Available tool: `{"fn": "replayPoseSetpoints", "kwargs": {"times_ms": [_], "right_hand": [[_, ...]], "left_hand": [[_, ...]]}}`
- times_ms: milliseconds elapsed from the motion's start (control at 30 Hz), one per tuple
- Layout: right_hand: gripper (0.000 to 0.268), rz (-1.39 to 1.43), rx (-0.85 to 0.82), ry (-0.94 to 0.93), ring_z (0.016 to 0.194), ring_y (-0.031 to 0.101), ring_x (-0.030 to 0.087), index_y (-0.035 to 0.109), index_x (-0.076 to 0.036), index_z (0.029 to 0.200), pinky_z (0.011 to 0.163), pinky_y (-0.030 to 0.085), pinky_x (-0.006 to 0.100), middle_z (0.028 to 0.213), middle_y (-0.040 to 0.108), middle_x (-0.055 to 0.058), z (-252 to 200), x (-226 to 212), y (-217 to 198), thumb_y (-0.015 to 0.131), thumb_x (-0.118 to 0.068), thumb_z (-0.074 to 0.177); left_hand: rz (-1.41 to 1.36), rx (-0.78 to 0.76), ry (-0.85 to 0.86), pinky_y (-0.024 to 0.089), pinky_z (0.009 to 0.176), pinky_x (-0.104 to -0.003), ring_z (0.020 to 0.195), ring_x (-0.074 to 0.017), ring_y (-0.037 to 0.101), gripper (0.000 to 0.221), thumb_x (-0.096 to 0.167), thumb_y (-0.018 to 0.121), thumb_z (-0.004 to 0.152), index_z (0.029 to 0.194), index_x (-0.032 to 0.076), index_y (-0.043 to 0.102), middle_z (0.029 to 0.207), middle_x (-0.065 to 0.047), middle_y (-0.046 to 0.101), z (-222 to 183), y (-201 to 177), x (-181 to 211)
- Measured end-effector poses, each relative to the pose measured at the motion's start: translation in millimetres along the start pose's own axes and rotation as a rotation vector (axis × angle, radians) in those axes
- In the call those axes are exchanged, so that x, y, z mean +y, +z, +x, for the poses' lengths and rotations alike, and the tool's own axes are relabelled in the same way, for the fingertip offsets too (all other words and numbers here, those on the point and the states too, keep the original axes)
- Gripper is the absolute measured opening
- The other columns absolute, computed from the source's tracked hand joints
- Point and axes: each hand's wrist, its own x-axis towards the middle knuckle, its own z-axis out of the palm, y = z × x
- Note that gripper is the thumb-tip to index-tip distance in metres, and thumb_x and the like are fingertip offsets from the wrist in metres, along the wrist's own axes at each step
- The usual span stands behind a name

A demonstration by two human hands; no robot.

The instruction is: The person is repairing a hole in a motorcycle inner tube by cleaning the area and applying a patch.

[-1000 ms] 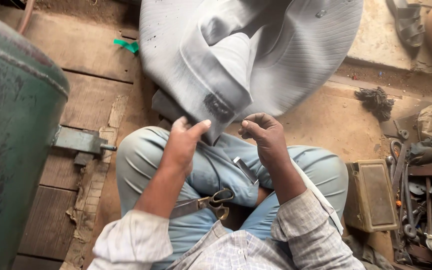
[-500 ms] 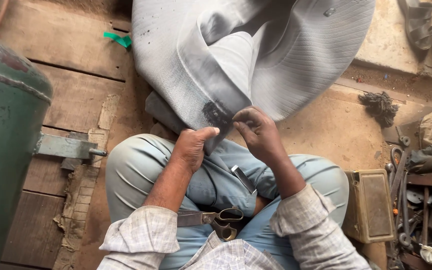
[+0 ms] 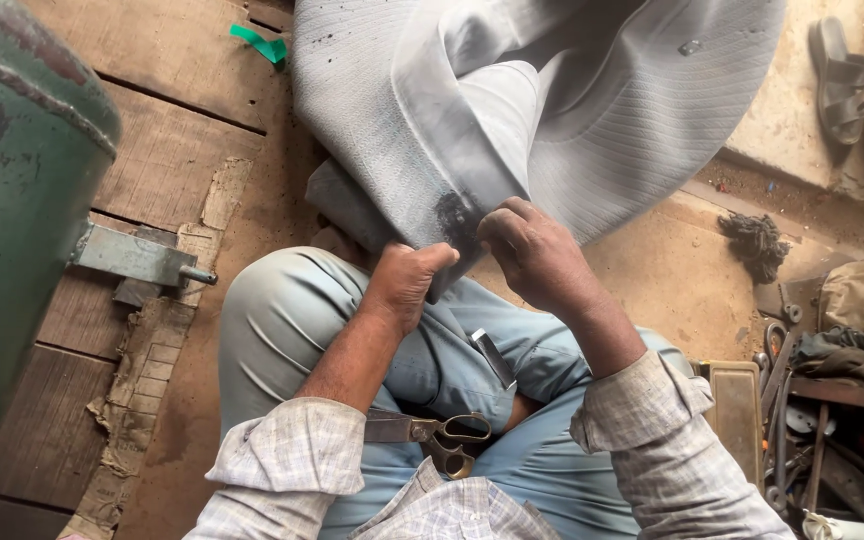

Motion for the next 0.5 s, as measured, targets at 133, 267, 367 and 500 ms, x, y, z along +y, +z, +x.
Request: {"fn": "replayPoseSetpoints", "kwargs": {"times_ms": [133, 267, 367, 500], "right_hand": [[0.005, -0.042, -0.051, 0.011, 0.094, 0.067, 0.026, 0.067, -0.013, 0.101, 0.079, 0.054, 0.04, 0.1, 0.065, 0.004, 5.3, 1.5, 0.8, 0.068, -0.014, 0.096], [0.005, -0.081, -0.05, 0.011, 0.094, 0.067, 0.026, 0.067, -0.013, 0.099, 0.078, 0.054, 0.04, 0.099, 0.065, 0.004, 8.0, -1.1, 1.4, 0.068, -0.015, 0.095], [0.003, -0.102, -0.034, -0.012, 0.094, 0.067, 0.026, 0.066, -0.012, 0.099, 0.079, 0.054, 0.041, 0.099, 0.065, 0.004, 7.5, 0.3, 4.3, 0.067, -0.015, 0.097], [0.002, -0.121, -0.004, -0.016, 0.093, 0.067, 0.026, 0.066, -0.013, 0.097, 0.08, 0.054, 0.041, 0.097, 0.066, 0.004, 7.4, -2.4, 5.1, 0.065, -0.015, 0.098]], "left_hand": [[0.036, 0.011, -0.02, 0.047, 0.059, -0.029, 0.061, -0.0114, 0.057, 0.01, 0.011, 0.072, 0.077, 0.073, 0.002, 0.07, 0.07, -0.005, 0.064, 3.1, -1.5, -3.8], [0.052, 0.011, -0.029, 0.046, 0.057, -0.029, 0.059, -0.011, 0.055, 0.01, 0.012, 0.071, 0.077, 0.072, 0.004, 0.069, 0.069, -0.004, 0.062, 0.7, 0.4, 0.2], [0.061, 0.006, -0.028, 0.047, 0.056, -0.028, 0.058, -0.0113, 0.056, 0.01, 0.012, 0.07, 0.077, 0.071, 0.004, 0.068, 0.068, -0.004, 0.062, 0.1, 0.5, 1.0], [0.083, 0.008, -0.029, 0.05, 0.058, -0.028, 0.058, -0.0117, 0.057, 0.009, 0.012, 0.069, 0.074, 0.072, 0.004, 0.068, 0.068, -0.004, 0.062, 0.1, 1.8, 2.3]]}}
